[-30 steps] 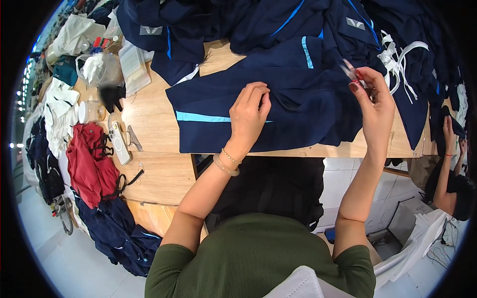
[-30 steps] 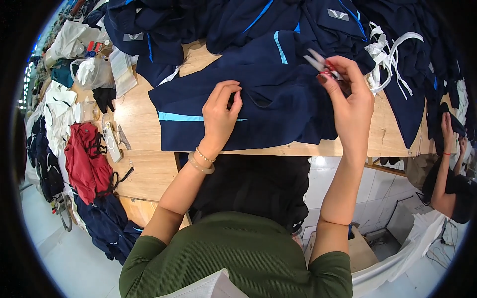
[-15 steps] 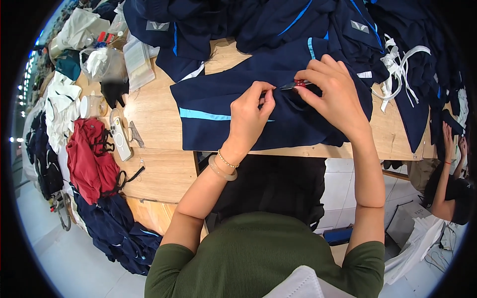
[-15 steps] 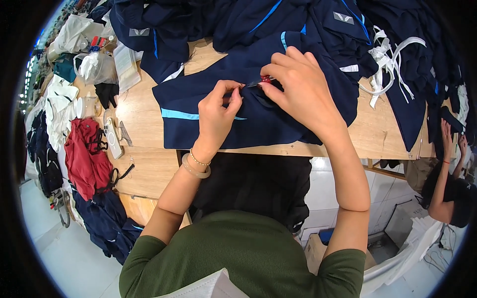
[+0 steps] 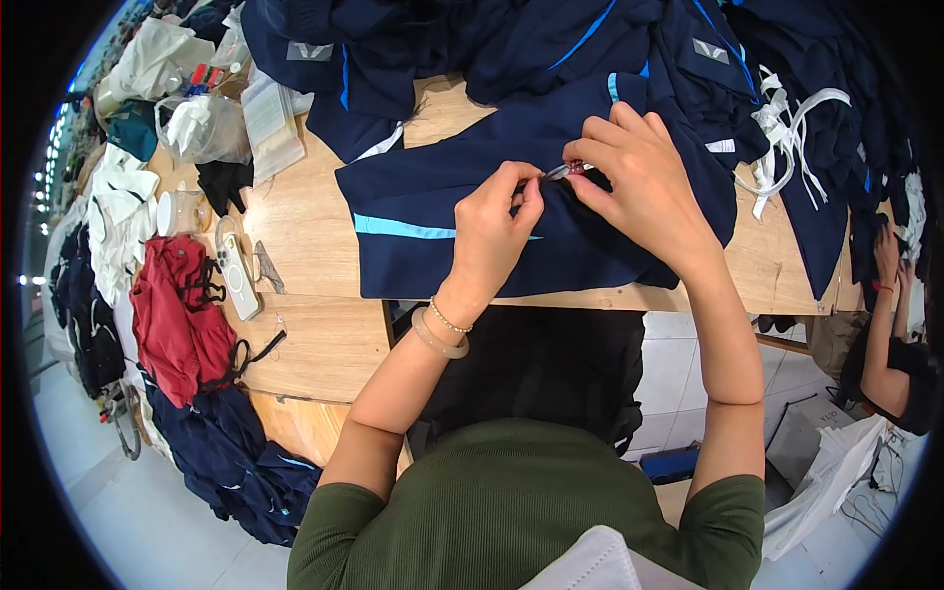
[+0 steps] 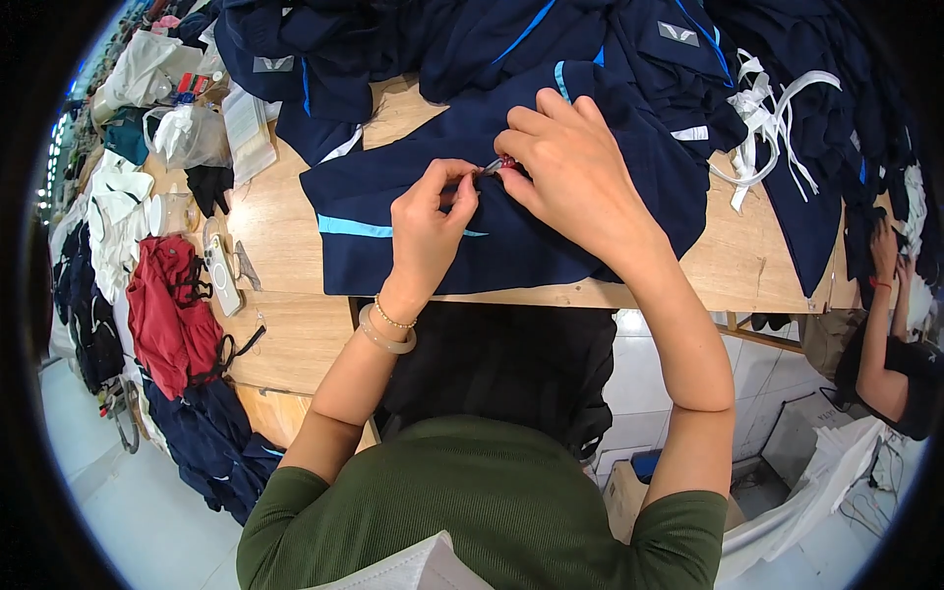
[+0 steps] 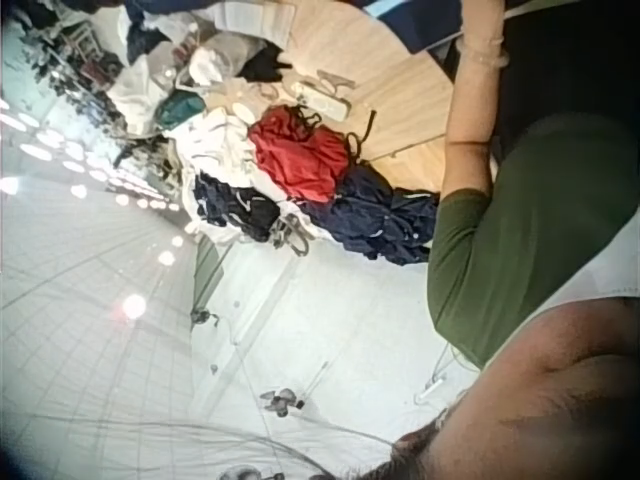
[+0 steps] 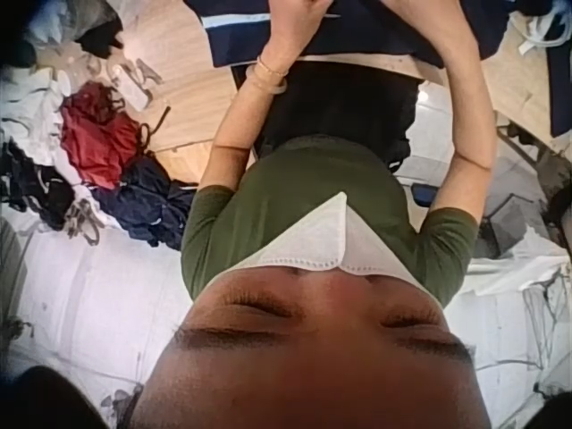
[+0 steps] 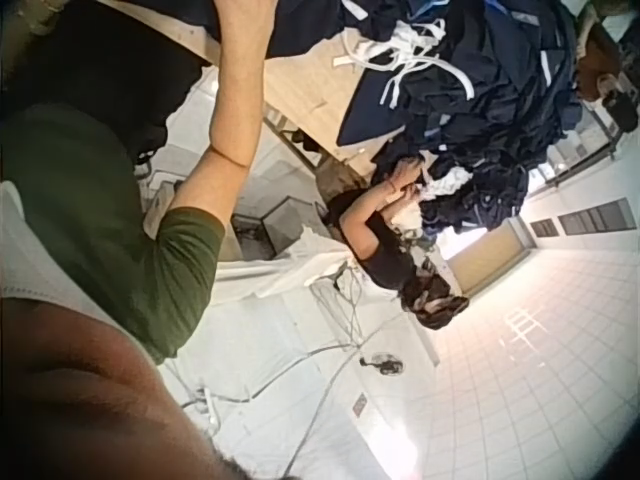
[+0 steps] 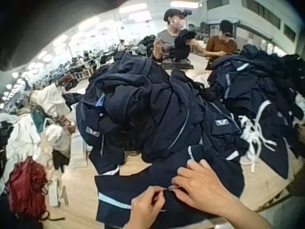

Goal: Trimming loose threads and excess fabric from blue garments using thread snips on a factory workbench.

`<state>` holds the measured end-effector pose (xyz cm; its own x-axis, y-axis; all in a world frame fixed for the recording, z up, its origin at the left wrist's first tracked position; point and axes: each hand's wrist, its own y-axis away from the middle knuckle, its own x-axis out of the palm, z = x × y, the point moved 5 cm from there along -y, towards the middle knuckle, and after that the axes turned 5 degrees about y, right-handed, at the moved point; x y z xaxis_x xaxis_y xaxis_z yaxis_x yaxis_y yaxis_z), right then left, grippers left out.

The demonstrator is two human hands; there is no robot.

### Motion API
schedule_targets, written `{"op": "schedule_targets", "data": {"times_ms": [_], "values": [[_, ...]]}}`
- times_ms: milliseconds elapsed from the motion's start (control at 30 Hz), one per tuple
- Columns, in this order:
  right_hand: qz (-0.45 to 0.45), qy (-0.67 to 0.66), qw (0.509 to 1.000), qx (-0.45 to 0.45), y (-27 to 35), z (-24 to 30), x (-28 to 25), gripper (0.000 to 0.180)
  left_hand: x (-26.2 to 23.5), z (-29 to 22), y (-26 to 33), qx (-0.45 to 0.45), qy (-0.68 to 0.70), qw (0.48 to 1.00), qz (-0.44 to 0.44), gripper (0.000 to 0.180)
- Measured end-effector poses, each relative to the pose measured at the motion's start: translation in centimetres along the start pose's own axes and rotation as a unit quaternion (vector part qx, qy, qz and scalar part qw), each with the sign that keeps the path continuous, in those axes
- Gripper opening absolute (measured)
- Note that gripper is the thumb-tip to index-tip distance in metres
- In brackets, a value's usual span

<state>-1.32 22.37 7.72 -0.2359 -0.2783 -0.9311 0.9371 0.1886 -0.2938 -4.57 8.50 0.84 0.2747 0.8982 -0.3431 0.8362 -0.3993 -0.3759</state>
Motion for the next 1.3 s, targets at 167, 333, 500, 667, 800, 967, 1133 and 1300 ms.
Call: {"op": "schedule_targets", "data": {"times_ms": [167, 333, 500, 667, 800, 967, 1133, 1300], "values": [[0.005, 0.015, 1.0, -0.009, 0.0, 0.0, 0.3, 0.014, -0.2, 0.3, -0.1, -0.02, 0.003, 1.0, 0.01, 0.006], [-0.141, -0.188, 0.961, 0.145, 1.3, -2.8, -3.0, 0.018, -8.8, 2.9, -1.1, -0.047, -0.072, 0.985, -0.151, 0.013], [-0.149, -0.527, 0.801, 0.241, 7.2, -4.3, -2.2, 0.032, -20.3, 9.1, 2.5, -0.243, 0.013, 0.934, -0.26, 0.029], [-0.099, -0.583, 0.751, 0.295, 8.1, -2.9, 2.2, 0.028, -18.6, 9.7, 5.2, -0.35, 0.027, 0.922, -0.161, 0.023], [-0.137, -0.588, 0.735, 0.308, 7.3, -1.9, 2.1, 0.029, -16.4, 10.0, 5.0, -0.306, -0.05, 0.943, -0.122, 0.017], [-0.138, -0.594, 0.738, 0.289, 6.7, -0.8, 2.3, 0.026, -17.0, 9.6, 4.1, -0.267, 0.023, 0.939, -0.217, 0.015], [-0.111, -0.611, 0.734, 0.274, 6.9, -0.2, 2.5, 0.021, -16.7, 10.6, 3.6, -0.292, -0.073, 0.944, -0.137, 0.022], [-0.101, -0.656, 0.705, 0.248, 7.3, -0.1, 2.5, 0.022, -17.3, 8.9, 2.9, -0.155, -0.058, 0.968, -0.187, 0.014]]}}
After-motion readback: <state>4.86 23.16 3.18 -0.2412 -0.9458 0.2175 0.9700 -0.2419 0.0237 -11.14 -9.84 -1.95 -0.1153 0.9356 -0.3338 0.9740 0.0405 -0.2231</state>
